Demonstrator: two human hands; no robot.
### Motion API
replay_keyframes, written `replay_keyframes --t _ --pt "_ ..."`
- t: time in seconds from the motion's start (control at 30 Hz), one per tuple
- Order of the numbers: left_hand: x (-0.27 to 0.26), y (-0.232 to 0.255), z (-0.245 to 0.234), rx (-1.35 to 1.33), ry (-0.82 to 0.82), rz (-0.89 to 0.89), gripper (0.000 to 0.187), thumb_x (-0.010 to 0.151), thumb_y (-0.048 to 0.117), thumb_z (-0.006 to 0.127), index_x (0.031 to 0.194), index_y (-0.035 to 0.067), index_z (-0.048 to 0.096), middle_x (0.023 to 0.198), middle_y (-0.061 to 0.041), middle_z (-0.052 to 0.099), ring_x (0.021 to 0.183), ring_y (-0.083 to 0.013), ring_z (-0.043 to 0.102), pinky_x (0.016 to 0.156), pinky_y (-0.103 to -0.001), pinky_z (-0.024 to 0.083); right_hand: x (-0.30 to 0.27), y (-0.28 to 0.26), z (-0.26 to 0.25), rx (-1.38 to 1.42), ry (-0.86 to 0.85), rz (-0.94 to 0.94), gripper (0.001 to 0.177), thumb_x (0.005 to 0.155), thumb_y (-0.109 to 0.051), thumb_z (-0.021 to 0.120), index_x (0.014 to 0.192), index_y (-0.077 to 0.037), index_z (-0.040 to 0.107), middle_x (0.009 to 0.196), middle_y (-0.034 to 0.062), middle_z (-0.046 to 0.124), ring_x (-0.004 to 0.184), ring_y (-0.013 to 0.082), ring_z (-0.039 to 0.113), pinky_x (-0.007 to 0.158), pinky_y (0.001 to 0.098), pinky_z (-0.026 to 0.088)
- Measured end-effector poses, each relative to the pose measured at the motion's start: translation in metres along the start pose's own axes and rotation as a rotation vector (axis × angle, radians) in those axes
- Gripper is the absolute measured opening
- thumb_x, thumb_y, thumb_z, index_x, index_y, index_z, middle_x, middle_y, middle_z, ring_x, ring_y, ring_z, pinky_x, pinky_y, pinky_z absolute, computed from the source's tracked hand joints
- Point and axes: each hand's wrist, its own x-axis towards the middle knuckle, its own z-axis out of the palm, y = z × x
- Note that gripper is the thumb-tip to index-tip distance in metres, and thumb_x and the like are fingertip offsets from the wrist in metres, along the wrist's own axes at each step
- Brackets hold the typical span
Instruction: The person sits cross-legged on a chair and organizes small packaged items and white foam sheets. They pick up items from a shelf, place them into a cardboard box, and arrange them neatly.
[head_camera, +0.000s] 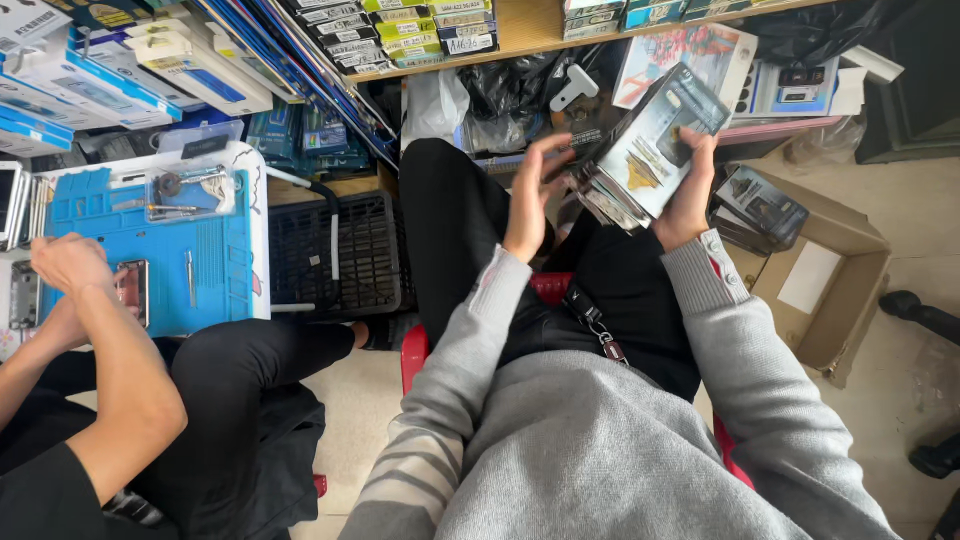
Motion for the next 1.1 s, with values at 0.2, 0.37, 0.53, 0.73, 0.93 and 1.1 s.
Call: replay_keyframes --t 0.2,0.37,0.53,0.73,0.93,1.1 --pt "-0.017 0.006 0.035 0.092 -0.177 0.041 0.061 0.113 0.043 0.046 0.163 0.012 0.031 0.169 -0.023 0.016 0.158 -0.0459 0.006 0.126 -0.063 0.005 -0.090 0.005 0.068 -0.075 0.003 0.097 0.029 0.081 -0.027 0.075 0.103 -0.009 0.070 0.100 0.0044 0.069 0.094 0.0125 0.065 0.093 0.0333 0.056" --pt "-0.021 -0.009 0.037 0.021 -0.161 0.051 0.063 0.113 0.036 0.045 0.167 0.014 0.020 0.170 -0.022 0.008 0.158 -0.0409 0.003 0.127 -0.058 0.003 -0.096 -0.001 0.082 0.041 0.027 0.210 0.033 0.078 -0.023 0.078 0.105 -0.005 0.071 0.100 0.0145 0.073 0.087 0.0233 0.071 0.084 0.0427 0.061" --pt "-0.022 -0.001 0.041 0.165 -0.199 0.075 0.062 0.114 0.036 0.040 0.167 0.012 0.018 0.167 -0.025 0.016 0.154 -0.0435 0.020 0.126 -0.057 0.016 -0.120 -0.027 0.104 0.070 0.030 0.260 0.034 0.080 -0.023 0.078 0.105 -0.001 0.070 0.101 0.0200 0.075 0.082 0.0252 0.072 0.075 0.0403 0.062" --pt "-0.034 0.016 0.039 0.580 0.062 0.332 0.053 0.109 0.045 0.043 0.155 0.018 0.048 0.156 -0.012 0.050 0.142 -0.0316 0.051 0.118 -0.044 0.040 -0.078 0.007 0.077 0.098 0.021 0.315 0.042 0.078 -0.030 0.079 0.108 -0.001 0.072 0.103 0.0197 0.075 0.084 0.0287 0.072 0.077 0.0451 0.061" --pt "-0.003 0.007 0.008 0.643 0.491 0.413 0.036 0.105 0.035 0.044 0.128 0.030 0.072 0.119 0.006 0.075 0.105 -0.0203 0.073 0.089 -0.033 0.058 -0.062 0.050 0.121 -0.164 0.043 0.245 0.050 0.076 -0.033 0.085 0.116 -0.006 0.074 0.102 0.0137 0.077 0.086 0.0237 0.074 0.080 0.0418 0.063" --pt "0.048 -0.015 -0.015 0.557 0.660 0.515 0.041 0.108 0.024 0.037 0.122 0.024 0.075 0.111 0.002 0.079 0.098 -0.0155 0.076 0.085 -0.027 0.058 -0.077 0.060 0.192 -0.458 -0.183 0.057 0.064 0.094 -0.042 0.077 0.147 -0.017 0.053 0.147 0.0091 0.058 0.132 0.0200 0.059 0.112 0.0443 0.050"
